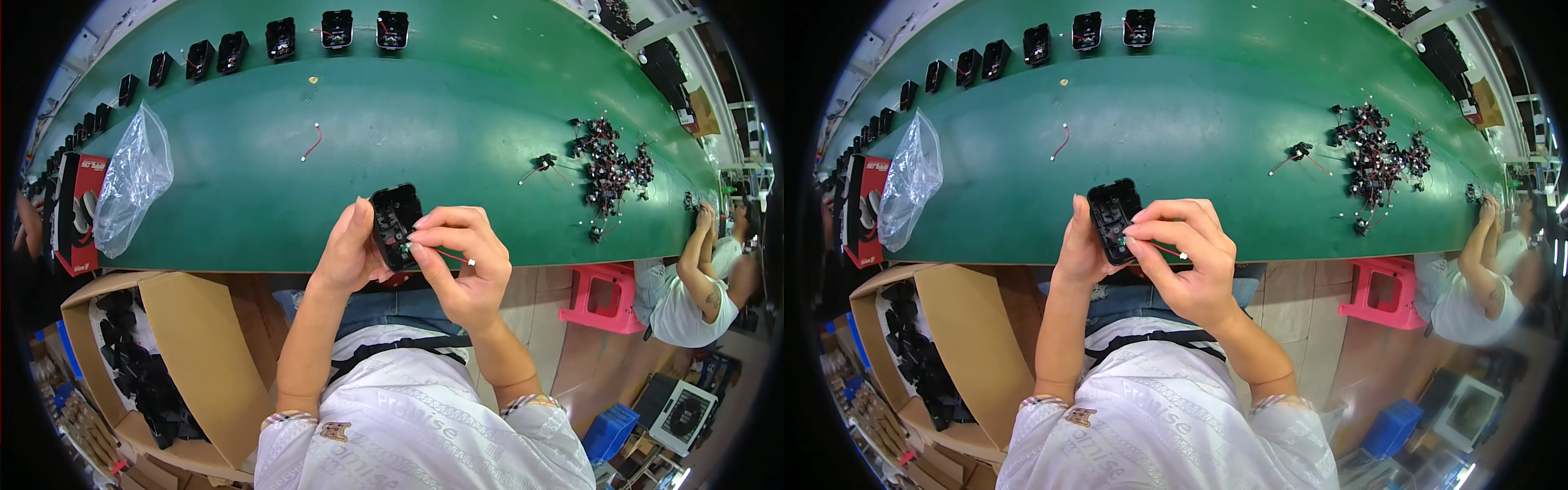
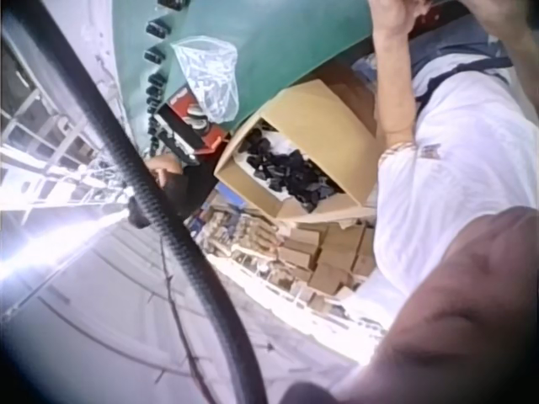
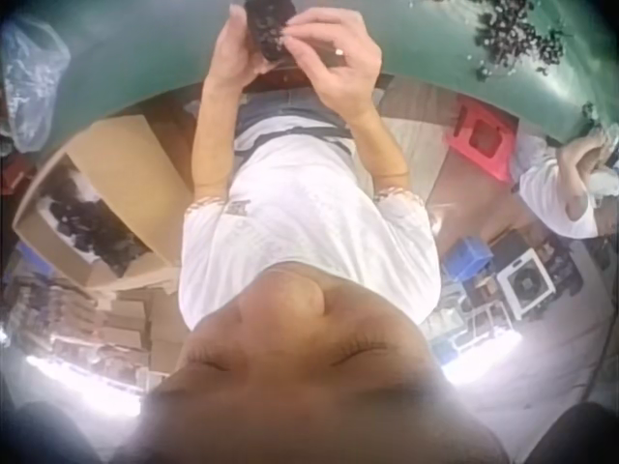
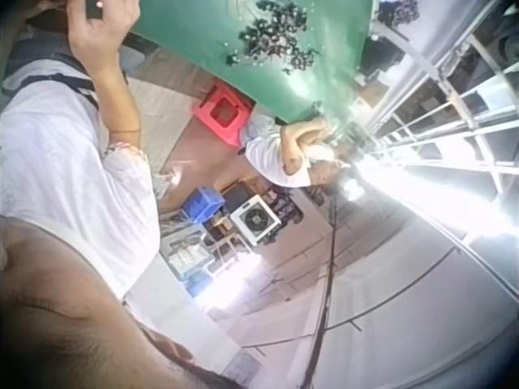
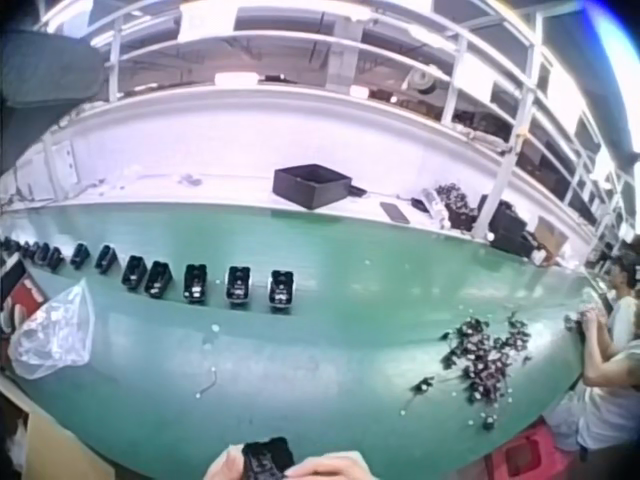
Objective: Assembling small electronic components into plastic housings on a production line.
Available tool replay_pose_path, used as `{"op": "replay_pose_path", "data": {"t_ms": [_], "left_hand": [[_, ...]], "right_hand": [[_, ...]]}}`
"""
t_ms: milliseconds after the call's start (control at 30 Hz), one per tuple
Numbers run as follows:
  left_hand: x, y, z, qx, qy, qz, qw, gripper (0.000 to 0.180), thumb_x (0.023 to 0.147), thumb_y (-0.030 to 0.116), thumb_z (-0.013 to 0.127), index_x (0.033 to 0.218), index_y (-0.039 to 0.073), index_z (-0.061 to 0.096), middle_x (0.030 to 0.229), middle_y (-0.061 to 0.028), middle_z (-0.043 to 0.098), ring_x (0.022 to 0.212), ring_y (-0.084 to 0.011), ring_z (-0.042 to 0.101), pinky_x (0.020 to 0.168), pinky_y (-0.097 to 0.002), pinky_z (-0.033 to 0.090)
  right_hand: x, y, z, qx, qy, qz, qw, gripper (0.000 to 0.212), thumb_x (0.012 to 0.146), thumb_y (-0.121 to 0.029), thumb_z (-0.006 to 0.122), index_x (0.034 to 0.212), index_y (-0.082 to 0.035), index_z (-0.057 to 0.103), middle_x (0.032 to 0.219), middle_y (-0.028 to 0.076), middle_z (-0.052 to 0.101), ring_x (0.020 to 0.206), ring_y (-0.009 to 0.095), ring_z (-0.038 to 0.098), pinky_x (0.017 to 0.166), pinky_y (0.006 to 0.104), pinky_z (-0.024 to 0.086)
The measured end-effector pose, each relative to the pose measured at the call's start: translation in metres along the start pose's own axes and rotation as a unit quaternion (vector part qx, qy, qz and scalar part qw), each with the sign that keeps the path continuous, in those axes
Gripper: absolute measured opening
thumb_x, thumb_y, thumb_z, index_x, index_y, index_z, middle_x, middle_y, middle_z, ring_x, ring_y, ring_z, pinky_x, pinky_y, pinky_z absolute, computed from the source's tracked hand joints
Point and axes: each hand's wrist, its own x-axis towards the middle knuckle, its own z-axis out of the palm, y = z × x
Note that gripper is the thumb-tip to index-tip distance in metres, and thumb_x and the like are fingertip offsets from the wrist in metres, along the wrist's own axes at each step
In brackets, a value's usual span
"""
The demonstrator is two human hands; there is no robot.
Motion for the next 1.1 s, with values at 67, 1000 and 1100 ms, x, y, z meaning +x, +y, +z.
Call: {"op": "replay_pose_path", "data": {"t_ms": [67,1000,1100], "left_hand": [[-0.003,-0.002,0.003,0.023,0.022,0.002,1.000,0.064,0.097,0.062,0.040,0.118,0.003,0.057,0.089,-0.0097,0.067,0.060,-0.0109,0.062,0.038,-0.0214,0.044],[-0.001,0.001,0.031,0.155,0.158,-0.009,0.975,0.064,0.093,0.066,0.048,0.099,0.002,0.057,0.071,-0.0010,0.058,0.046,-0.0039,0.048,0.036,-0.0198,0.033],[-0.007,0.001,0.007,0.067,0.072,-0.061,0.993,0.067,0.098,0.062,0.041,0.124,0.002,0.056,0.094,-0.0079,0.068,0.074,-0.0126,0.067,0.056,-0.0264,0.054]], "right_hand": [[-0.001,-0.001,-0.003,0.002,-0.009,0.000,1.000,0.014,0.077,0.006,0.072,0.090,0.000,0.071,0.098,0.012,0.065,0.090,0.021,0.062,0.079,0.0305,0.051],[0.021,0.004,-0.023,-0.119,-0.093,-0.242,0.958,0.024,0.061,0.000,0.082,0.083,-0.008,0.074,0.078,0.003,0.065,0.062,0.017,0.061,0.052,0.0268,0.050],[0.026,0.008,-0.030,-0.120,-0.147,-0.269,0.944,0.023,0.063,-0.001,0.081,0.084,-0.007,0.074,0.078,0.003,0.064,0.062,0.017,0.061,0.052,0.0270,0.049]]}}
